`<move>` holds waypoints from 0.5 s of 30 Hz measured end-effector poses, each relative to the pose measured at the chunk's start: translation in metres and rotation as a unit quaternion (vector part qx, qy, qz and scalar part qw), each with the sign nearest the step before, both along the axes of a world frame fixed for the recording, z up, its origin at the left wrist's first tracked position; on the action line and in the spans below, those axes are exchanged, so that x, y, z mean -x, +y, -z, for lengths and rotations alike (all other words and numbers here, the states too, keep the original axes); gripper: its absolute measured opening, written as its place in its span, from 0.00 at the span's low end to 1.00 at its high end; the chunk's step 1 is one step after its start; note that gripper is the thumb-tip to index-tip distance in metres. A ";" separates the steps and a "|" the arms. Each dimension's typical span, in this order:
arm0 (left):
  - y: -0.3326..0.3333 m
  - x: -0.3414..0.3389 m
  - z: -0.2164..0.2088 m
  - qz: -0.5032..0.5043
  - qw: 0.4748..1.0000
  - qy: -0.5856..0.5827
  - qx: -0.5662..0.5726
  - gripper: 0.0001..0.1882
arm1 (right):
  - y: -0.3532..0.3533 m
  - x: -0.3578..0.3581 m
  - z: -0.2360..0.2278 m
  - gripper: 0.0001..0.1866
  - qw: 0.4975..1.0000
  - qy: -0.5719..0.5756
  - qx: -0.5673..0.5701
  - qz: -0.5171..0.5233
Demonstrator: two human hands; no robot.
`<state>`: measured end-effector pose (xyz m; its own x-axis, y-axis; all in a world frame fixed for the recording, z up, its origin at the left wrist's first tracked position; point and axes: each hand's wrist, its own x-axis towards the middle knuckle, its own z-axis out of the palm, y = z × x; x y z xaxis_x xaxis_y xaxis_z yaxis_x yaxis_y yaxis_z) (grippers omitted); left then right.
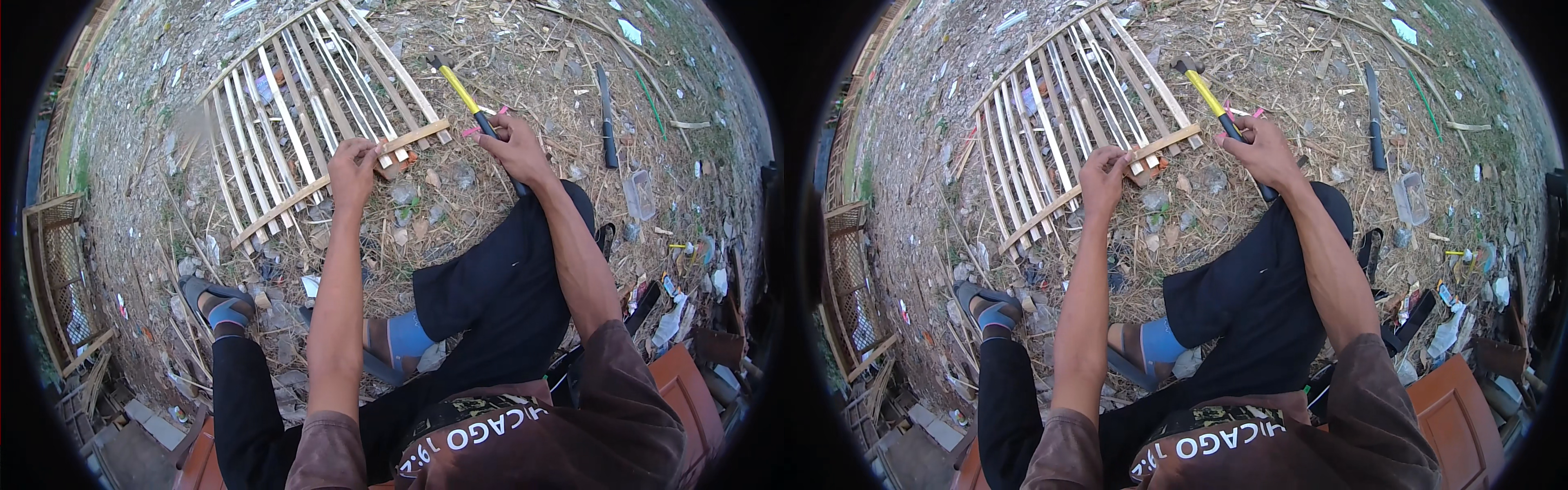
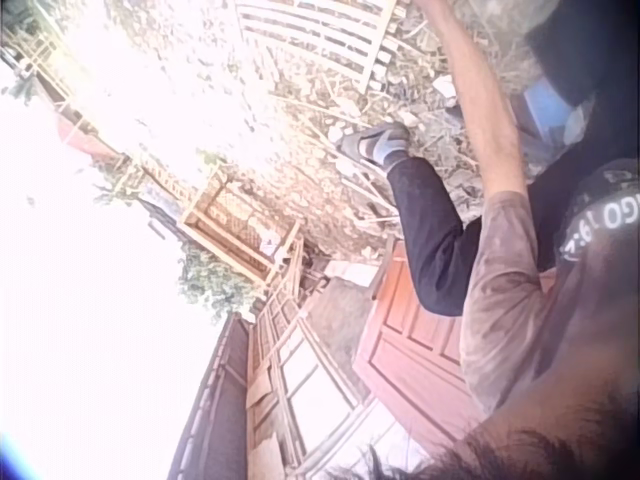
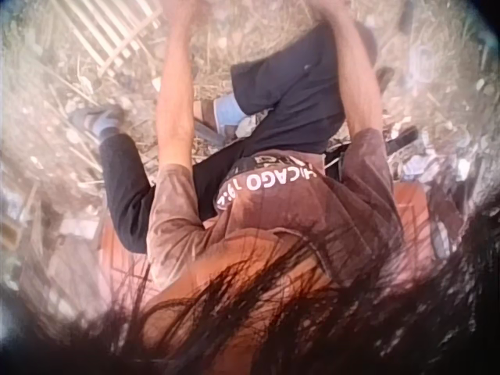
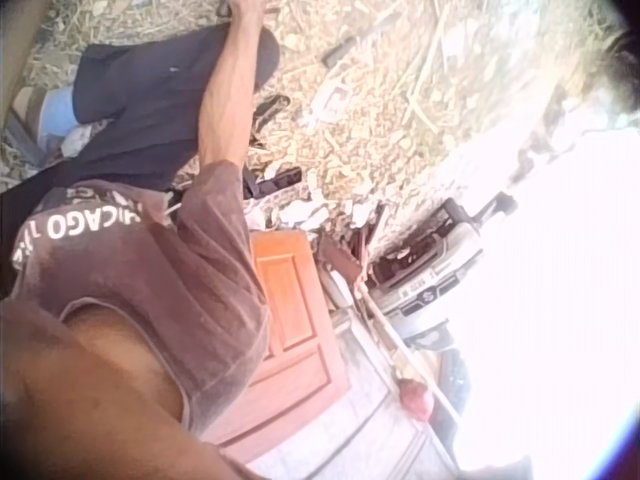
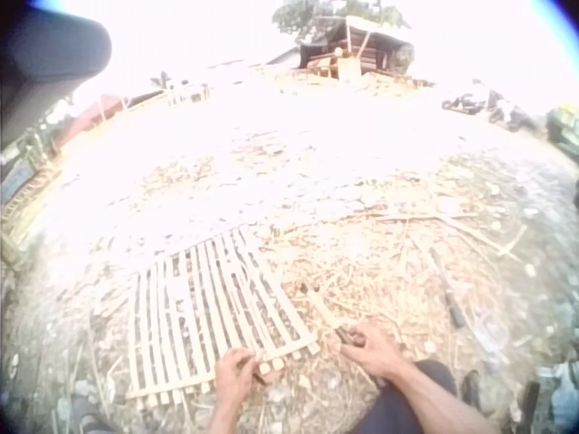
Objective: The person is building a wooden lattice structure by nailing thin slats onto a frame using a hammer. They retrieve nails from a small plastic bag and hammer them into the wood joints one by one.
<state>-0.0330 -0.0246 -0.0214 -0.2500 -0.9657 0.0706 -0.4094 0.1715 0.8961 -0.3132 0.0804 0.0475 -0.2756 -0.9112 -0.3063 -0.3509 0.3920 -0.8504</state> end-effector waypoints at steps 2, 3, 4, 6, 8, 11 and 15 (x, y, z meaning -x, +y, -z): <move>-0.002 0.000 -0.001 0.003 1.000 -0.020 0.002 0.09 | 0.003 -0.003 0.011 0.21 0.999 -0.039 0.006 -0.005; -0.001 0.001 -0.003 0.005 0.999 -0.041 0.002 0.08 | 0.004 -0.006 0.013 0.19 0.997 -0.078 0.011 -0.011; 0.000 0.002 -0.004 0.004 0.999 -0.042 0.001 0.08 | 0.005 -0.007 0.013 0.19 0.997 -0.078 0.010 -0.011; 0.001 0.004 -0.006 -0.004 0.999 -0.054 0.000 0.08 | 0.008 -0.011 0.012 0.14 0.973 -0.222 0.019 -0.058; 0.001 0.005 -0.007 -0.005 0.998 -0.055 0.000 0.08 | 0.012 -0.016 0.010 0.11 0.972 -0.226 -0.004 -0.063; 0.000 0.003 -0.005 -0.008 0.999 -0.052 -0.004 0.08 | 0.025 -0.032 0.003 0.09 0.981 -0.175 -0.031 -0.074; 0.002 0.001 0.002 -0.013 0.999 -0.044 0.025 0.07 | 0.043 -0.053 -0.014 0.13 0.992 0.010 0.035 -0.125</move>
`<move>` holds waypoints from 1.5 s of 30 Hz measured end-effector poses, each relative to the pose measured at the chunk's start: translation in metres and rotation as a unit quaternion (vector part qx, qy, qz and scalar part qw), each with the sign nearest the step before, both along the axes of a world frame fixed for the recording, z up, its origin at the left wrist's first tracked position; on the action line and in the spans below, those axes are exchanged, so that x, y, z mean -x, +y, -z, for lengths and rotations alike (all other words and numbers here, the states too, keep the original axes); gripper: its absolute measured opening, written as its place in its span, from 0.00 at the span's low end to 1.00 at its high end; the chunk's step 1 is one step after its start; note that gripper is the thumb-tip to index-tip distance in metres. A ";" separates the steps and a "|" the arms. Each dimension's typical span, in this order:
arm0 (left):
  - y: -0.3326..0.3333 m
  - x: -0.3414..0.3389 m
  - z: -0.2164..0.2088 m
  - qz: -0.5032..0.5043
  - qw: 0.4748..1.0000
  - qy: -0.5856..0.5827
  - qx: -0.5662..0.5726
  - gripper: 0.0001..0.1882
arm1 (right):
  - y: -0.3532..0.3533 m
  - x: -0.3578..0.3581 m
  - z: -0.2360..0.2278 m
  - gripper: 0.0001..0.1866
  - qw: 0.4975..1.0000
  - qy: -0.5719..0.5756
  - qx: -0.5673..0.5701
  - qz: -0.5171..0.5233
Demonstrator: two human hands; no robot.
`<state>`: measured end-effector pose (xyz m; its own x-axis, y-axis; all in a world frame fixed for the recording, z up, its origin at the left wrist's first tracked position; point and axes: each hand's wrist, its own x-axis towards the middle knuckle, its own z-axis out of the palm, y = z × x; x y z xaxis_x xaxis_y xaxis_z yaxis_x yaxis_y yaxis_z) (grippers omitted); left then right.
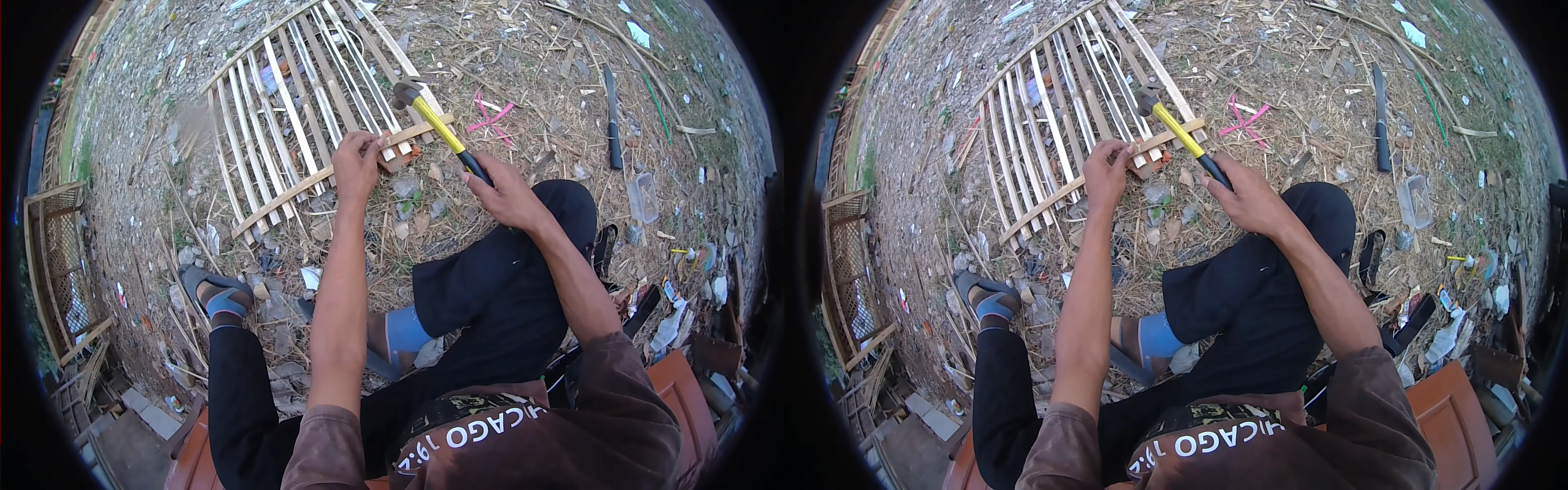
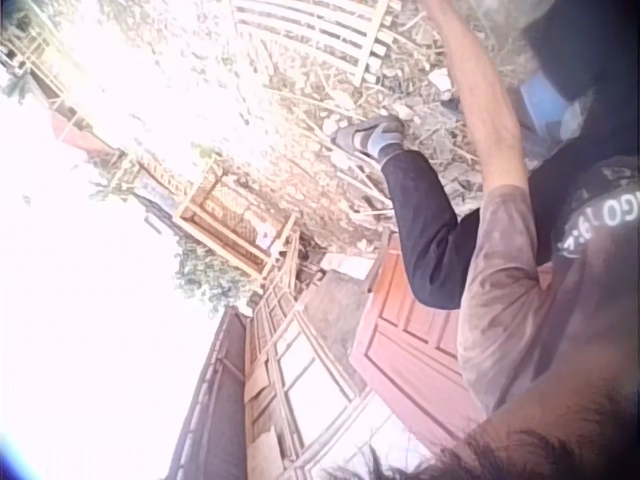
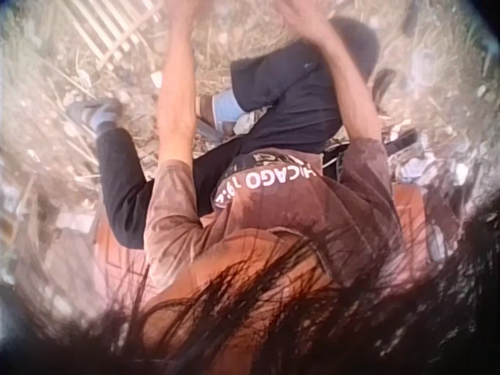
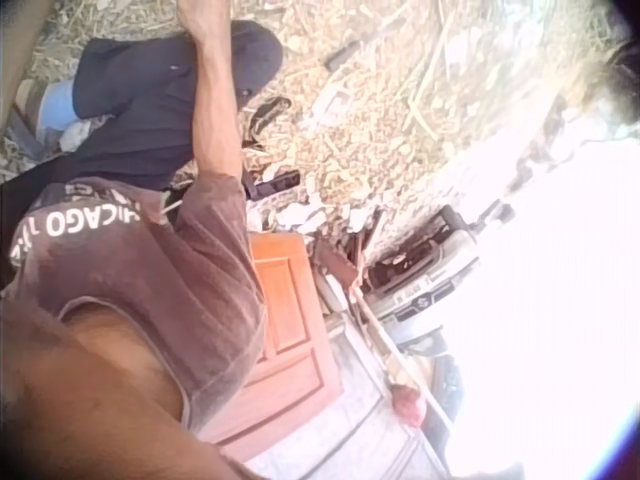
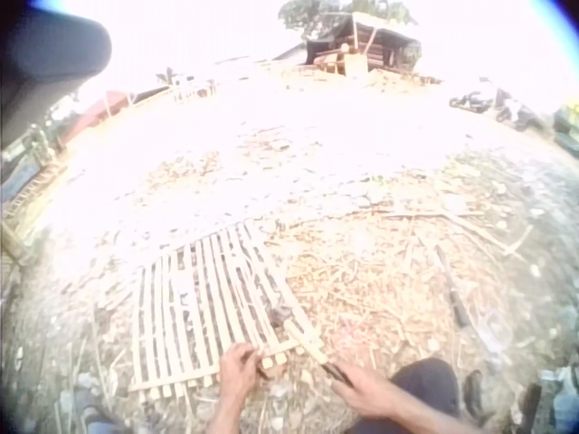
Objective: The person is building a wooden lattice structure by nailing thin slats onto a frame using a hammer. They retrieve nails from a small plastic bag and hammer them into the wood joints one by one.
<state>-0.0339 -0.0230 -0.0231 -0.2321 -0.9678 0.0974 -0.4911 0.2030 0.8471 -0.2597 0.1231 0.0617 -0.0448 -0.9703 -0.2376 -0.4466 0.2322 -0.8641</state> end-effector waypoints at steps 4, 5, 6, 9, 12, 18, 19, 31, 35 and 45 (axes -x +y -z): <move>0.006 0.004 0.008 -0.012 1.000 0.024 -0.004 0.08 | 0.007 -0.017 0.000 0.15 1.000 0.016 0.006 0.008; 0.007 0.005 0.009 -0.009 1.000 0.017 0.015 0.08 | 0.008 -0.017 0.006 0.14 1.000 0.024 -0.010 -0.007; 0.007 0.005 0.011 -0.008 0.999 0.010 0.034 0.08 | 0.006 -0.017 0.007 0.14 0.999 0.034 -0.024 -0.025; 0.009 0.004 0.017 -0.017 0.996 -0.001 0.083 0.07 | 0.006 -0.022 -0.003 0.14 0.998 0.035 -0.017 -0.043; 0.010 0.005 0.021 -0.026 0.995 0.001 0.101 0.06 | 0.004 -0.024 -0.004 0.14 0.998 0.022 -0.029 -0.052; 0.010 0.005 0.022 -0.032 0.994 -0.001 0.107 0.06 | 0.005 -0.025 -0.002 0.14 0.998 0.019 -0.037 -0.054; 0.011 0.006 0.021 -0.026 0.995 0.008 0.095 0.06 | 0.006 -0.025 -0.002 0.14 0.998 0.011 -0.034 -0.047; 0.009 0.005 0.020 -0.016 0.989 -0.013 0.147 0.07 | 0.005 -0.028 0.002 0.13 1.000 0.003 0.013 -0.013; 0.009 0.003 0.020 -0.021 0.989 -0.028 0.141 0.07 | 0.003 -0.026 0.008 0.13 0.999 0.030 -0.013 -0.036; 0.010 0.006 0.008 -0.023 0.998 0.029 0.058 0.07 | -0.004 -0.020 0.007 0.14 0.999 0.025 -0.006 0.035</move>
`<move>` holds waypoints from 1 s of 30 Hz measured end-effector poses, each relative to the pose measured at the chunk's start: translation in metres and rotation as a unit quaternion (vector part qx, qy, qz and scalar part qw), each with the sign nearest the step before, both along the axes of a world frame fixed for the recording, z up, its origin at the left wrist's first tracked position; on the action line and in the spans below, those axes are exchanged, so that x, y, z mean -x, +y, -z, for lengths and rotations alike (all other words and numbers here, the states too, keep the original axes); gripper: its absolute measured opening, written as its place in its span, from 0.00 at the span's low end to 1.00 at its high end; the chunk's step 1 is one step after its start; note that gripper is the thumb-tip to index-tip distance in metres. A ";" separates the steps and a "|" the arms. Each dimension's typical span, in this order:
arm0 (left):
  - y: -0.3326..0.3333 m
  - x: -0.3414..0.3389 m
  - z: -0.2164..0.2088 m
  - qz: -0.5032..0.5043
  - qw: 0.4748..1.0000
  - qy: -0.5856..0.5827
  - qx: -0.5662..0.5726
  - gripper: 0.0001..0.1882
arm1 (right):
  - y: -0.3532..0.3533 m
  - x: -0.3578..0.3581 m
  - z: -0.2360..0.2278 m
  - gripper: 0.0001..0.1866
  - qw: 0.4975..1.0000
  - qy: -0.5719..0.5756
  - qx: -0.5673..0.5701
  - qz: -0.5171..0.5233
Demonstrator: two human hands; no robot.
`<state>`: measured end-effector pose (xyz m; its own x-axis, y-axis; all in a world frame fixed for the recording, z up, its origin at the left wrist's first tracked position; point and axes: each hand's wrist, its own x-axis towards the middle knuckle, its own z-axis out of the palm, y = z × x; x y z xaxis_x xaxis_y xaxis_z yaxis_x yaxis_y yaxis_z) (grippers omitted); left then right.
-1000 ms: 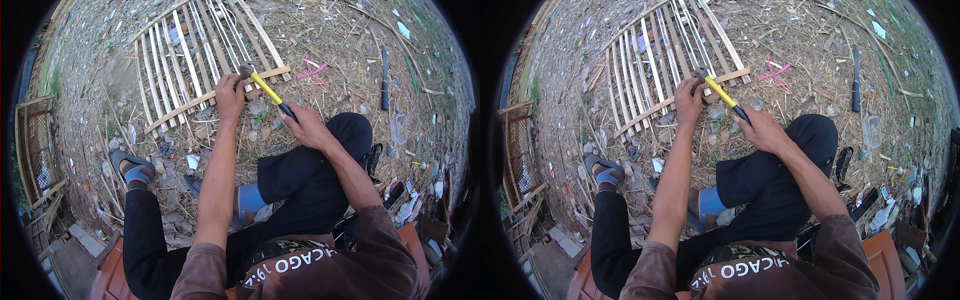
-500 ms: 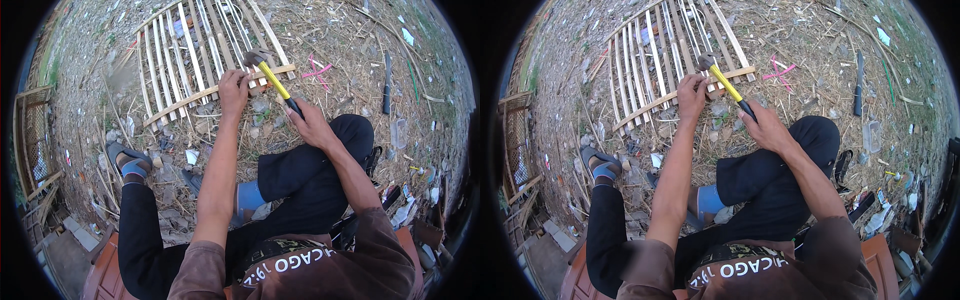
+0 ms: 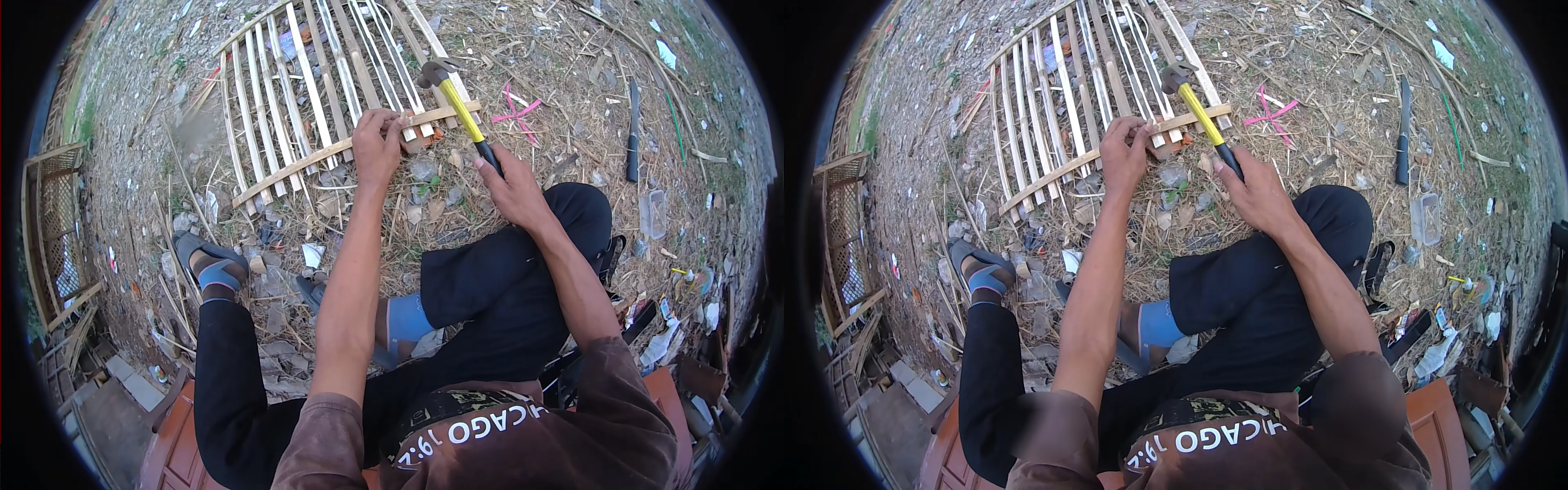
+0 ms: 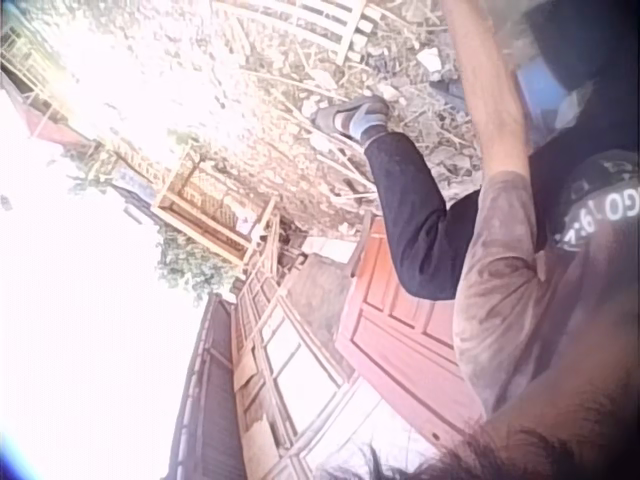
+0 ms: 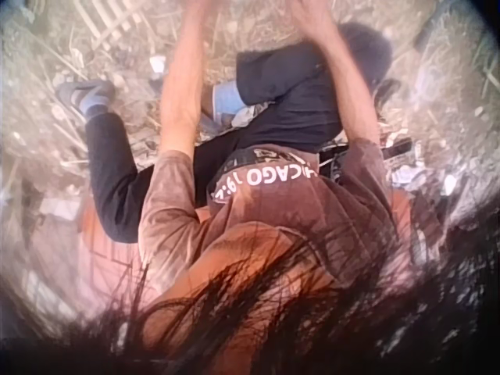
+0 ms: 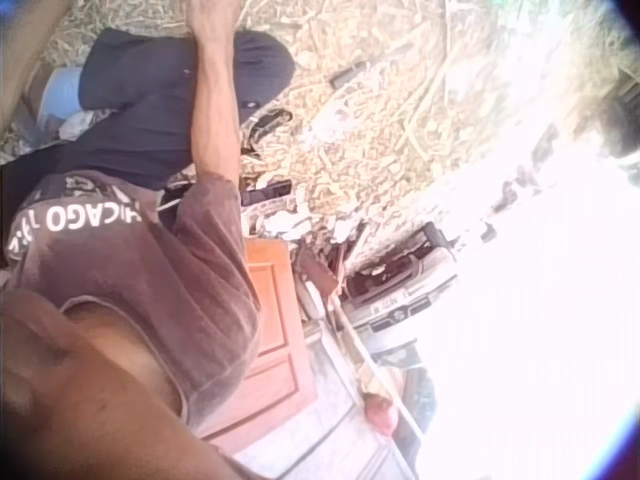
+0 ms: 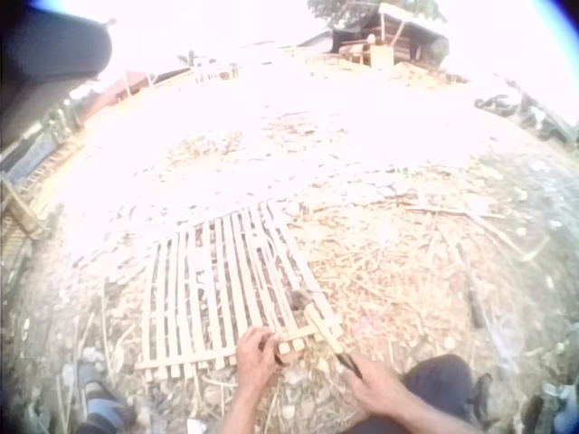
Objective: The person is building a wooden lattice structure by nailing thin slats onto a frame using a hammer. They retrieve nails from a small plastic bag and hammer them into the wood joints one by one.
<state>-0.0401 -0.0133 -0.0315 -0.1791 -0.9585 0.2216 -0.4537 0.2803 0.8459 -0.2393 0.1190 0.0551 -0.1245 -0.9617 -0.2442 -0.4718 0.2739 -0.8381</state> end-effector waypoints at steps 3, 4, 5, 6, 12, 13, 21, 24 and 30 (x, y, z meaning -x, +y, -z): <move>-0.002 0.003 -0.007 -0.033 0.996 0.047 -0.072 0.08 | -0.003 0.008 0.007 0.15 0.999 0.006 -0.026 0.041; -0.004 0.003 -0.007 -0.002 0.999 0.019 -0.042 0.08 | -0.003 0.008 0.010 0.15 0.997 -0.015 -0.030 0.062; -0.006 0.004 -0.006 0.030 0.999 -0.008 -0.013 0.08 | -0.003 0.009 0.011 0.16 0.995 -0.035 -0.034 0.084; -0.008 0.007 -0.007 0.030 0.996 -0.077 -0.013 0.09 | -0.003 0.010 0.011 0.16 0.995 -0.035 -0.034 0.086; -0.002 0.023 -0.007 0.006 0.987 -0.148 -0.062 0.09 | -0.004 0.012 0.008 0.16 0.991 -0.048 -0.054 0.110; -0.001 0.023 -0.007 0.004 0.987 -0.153 -0.057 0.10 | -0.003 0.012 0.008 0.16 0.992 -0.046 -0.047 0.104; 0.003 0.026 -0.001 -0.008 0.989 -0.146 -0.038 0.09 | -0.002 0.013 0.003 0.16 0.998 -0.001 -0.035 0.059; 0.004 0.025 0.003 -0.025 0.989 -0.146 0.004 0.09 | 0.003 0.011 0.001 0.14 0.999 0.026 -0.002 0.029; 0.005 0.027 0.005 -0.031 0.987 -0.151 0.043 0.08 | 0.014 0.006 -0.010 0.13 0.998 0.042 -0.024 -0.040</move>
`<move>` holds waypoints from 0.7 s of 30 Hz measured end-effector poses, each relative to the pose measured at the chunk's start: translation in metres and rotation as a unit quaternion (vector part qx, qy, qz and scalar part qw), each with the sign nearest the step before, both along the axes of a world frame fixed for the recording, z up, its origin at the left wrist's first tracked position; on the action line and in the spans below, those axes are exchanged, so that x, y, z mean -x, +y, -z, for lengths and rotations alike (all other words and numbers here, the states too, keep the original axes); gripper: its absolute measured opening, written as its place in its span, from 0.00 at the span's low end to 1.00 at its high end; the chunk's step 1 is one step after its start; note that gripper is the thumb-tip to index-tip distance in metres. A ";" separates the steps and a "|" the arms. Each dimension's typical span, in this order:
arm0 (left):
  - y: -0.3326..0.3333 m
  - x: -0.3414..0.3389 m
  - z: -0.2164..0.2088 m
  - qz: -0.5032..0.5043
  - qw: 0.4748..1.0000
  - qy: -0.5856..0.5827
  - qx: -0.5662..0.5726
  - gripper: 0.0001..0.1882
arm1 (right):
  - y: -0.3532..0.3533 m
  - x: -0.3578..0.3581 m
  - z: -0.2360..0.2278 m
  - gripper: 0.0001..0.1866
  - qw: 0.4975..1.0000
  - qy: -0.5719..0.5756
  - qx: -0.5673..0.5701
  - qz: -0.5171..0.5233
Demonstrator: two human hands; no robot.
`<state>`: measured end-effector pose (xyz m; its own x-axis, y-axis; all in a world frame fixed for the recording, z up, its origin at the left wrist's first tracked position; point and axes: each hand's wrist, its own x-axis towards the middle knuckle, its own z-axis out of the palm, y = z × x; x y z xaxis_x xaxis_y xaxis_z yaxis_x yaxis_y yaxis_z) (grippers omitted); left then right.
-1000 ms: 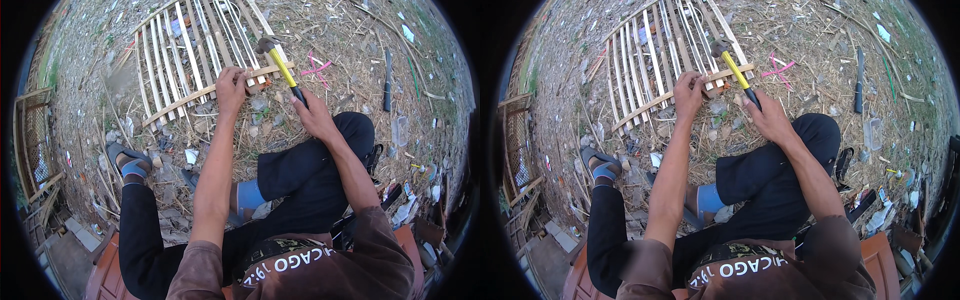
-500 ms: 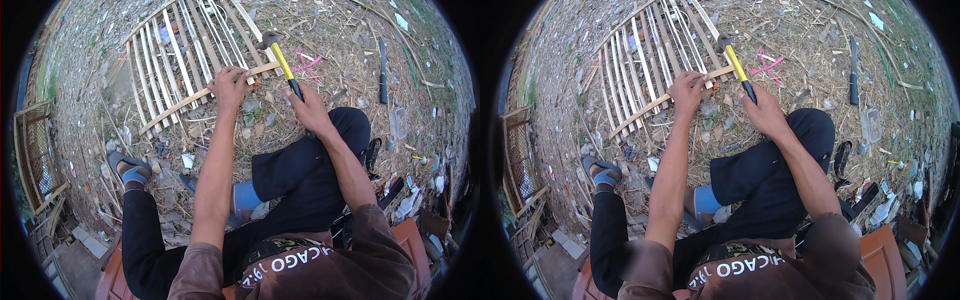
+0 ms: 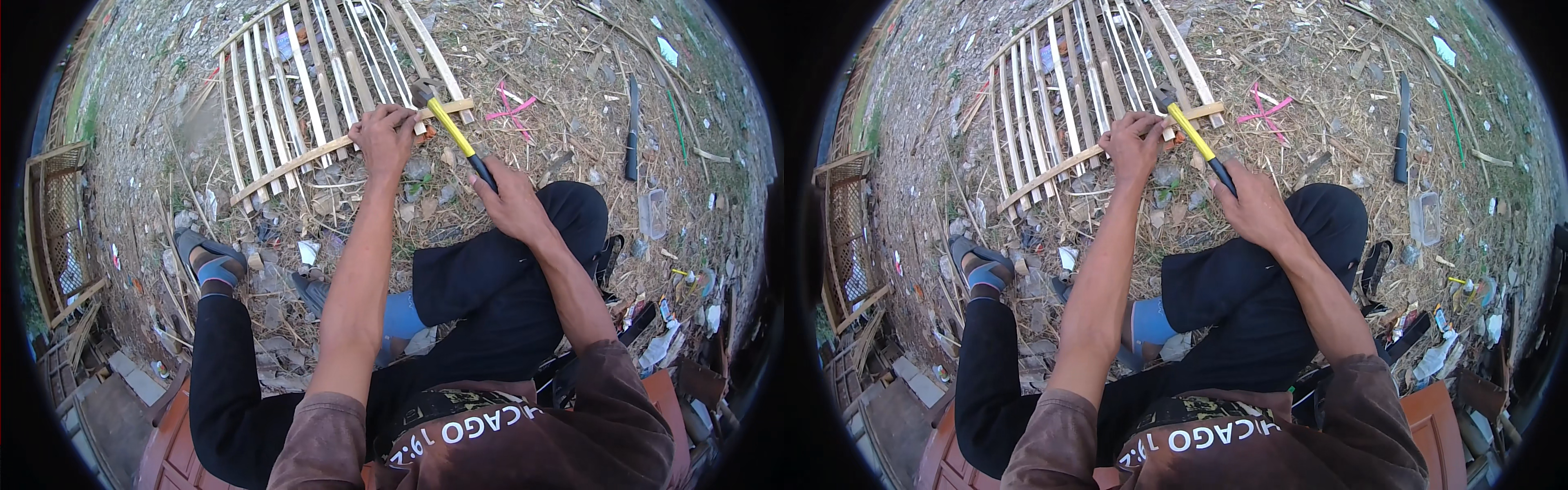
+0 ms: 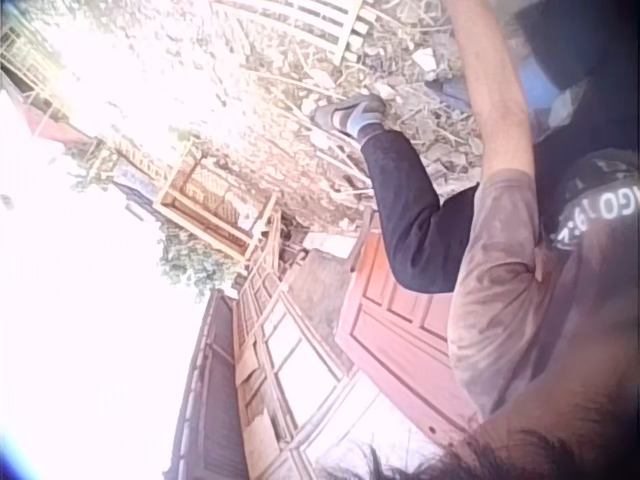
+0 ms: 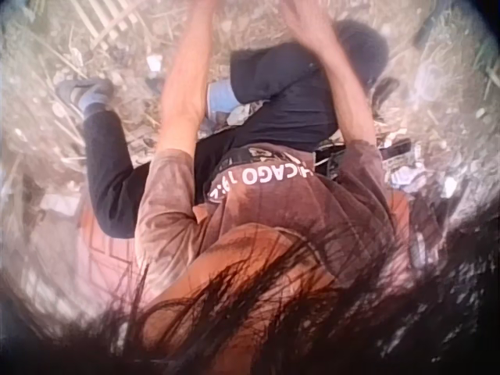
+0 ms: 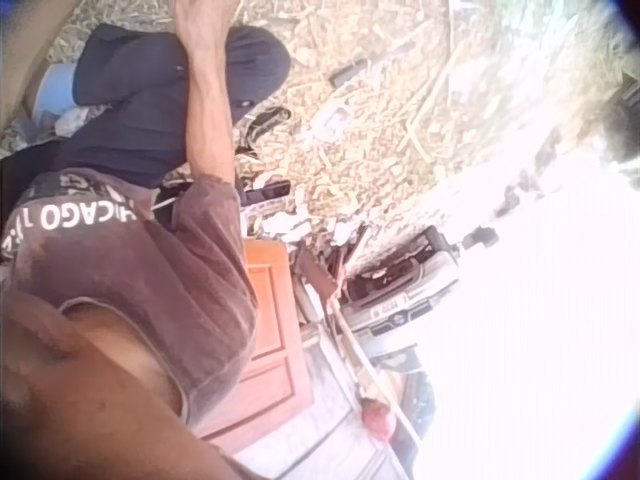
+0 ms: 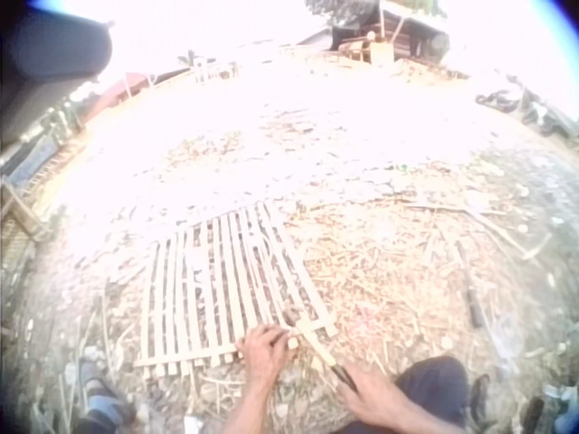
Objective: The person is building a wooden lattice structure by nailing thin slats onto a frame using a hammer. They retrieve nails from a small plastic bag and hammer them into the wood joints one by one.
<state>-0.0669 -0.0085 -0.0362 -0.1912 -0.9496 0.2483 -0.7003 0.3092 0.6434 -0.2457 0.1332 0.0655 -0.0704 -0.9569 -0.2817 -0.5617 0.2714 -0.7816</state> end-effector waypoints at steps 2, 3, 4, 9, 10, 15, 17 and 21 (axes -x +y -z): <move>0.002 0.001 0.000 -0.005 1.000 0.003 0.001 0.07 | 0.000 -0.002 -0.001 0.13 1.000 0.002 -0.020 -0.003; 0.002 0.000 0.000 -0.006 1.000 0.004 0.002 0.07 | 0.001 -0.004 -0.002 0.13 1.000 0.003 -0.020 -0.006; 0.002 0.000 0.000 -0.007 1.000 0.002 0.011 0.08 | 0.002 -0.005 -0.002 0.13 1.000 -0.006 -0.014 0.001; 0.004 0.001 0.000 -0.015 1.000 0.000 0.026 0.07 | 0.002 -0.004 0.005 0.13 1.000 0.003 -0.021 -0.002; 0.005 0.001 0.001 -0.017 0.999 -0.001 0.032 0.07 | 0.002 -0.004 0.002 0.13 0.999 -0.023 -0.026 0.013; 0.004 0.001 0.002 -0.012 0.999 0.011 0.037 0.07 | 0.004 -0.011 -0.009 0.13 0.998 -0.052 -0.003 0.047; 0.005 0.003 0.002 -0.009 0.999 0.014 0.044 0.07 | 0.006 -0.009 0.006 0.13 1.000 -0.008 -0.015 0.014; 0.006 0.002 0.002 -0.022 0.999 0.017 0.034 0.07 | 0.004 -0.012 -0.003 0.14 1.000 -0.022 0.001 0.015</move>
